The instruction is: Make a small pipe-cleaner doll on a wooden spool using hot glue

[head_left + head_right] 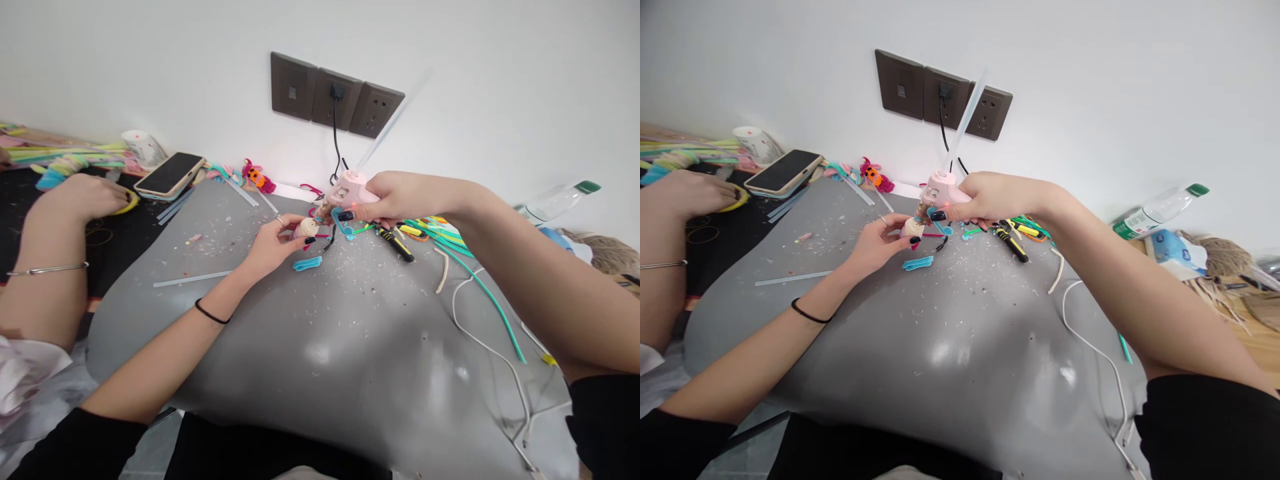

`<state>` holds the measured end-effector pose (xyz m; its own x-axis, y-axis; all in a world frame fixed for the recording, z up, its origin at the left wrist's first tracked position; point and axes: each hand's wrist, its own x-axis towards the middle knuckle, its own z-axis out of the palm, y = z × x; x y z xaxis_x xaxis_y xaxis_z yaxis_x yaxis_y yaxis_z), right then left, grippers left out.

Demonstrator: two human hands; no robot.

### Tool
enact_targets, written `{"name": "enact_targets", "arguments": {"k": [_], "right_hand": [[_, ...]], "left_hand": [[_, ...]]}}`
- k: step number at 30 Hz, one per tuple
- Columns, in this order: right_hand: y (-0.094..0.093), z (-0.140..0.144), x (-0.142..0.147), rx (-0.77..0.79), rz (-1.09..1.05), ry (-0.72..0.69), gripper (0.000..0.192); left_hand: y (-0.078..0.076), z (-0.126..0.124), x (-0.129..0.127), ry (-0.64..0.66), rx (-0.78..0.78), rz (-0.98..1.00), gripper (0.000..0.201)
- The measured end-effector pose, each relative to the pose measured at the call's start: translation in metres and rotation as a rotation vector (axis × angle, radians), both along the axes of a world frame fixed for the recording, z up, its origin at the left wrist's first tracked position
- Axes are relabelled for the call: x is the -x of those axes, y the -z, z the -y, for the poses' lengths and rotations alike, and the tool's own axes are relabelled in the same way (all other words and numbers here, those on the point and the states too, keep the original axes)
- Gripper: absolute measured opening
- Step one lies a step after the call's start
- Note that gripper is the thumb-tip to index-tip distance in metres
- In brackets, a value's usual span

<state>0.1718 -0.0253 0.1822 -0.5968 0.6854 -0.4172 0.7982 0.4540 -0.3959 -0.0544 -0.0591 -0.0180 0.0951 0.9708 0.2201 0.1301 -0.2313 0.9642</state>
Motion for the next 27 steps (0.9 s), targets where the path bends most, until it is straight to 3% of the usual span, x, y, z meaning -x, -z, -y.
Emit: {"name": "enact_targets", "arguments": {"k": [27], "right_hand": [[0.0005,-0.0011,0.0035,0.0,0.015,-0.009,0.049]], "left_hand": [[0.0018,-0.0004,-0.0011,0.006,0.018,0.025,0.047]]}}
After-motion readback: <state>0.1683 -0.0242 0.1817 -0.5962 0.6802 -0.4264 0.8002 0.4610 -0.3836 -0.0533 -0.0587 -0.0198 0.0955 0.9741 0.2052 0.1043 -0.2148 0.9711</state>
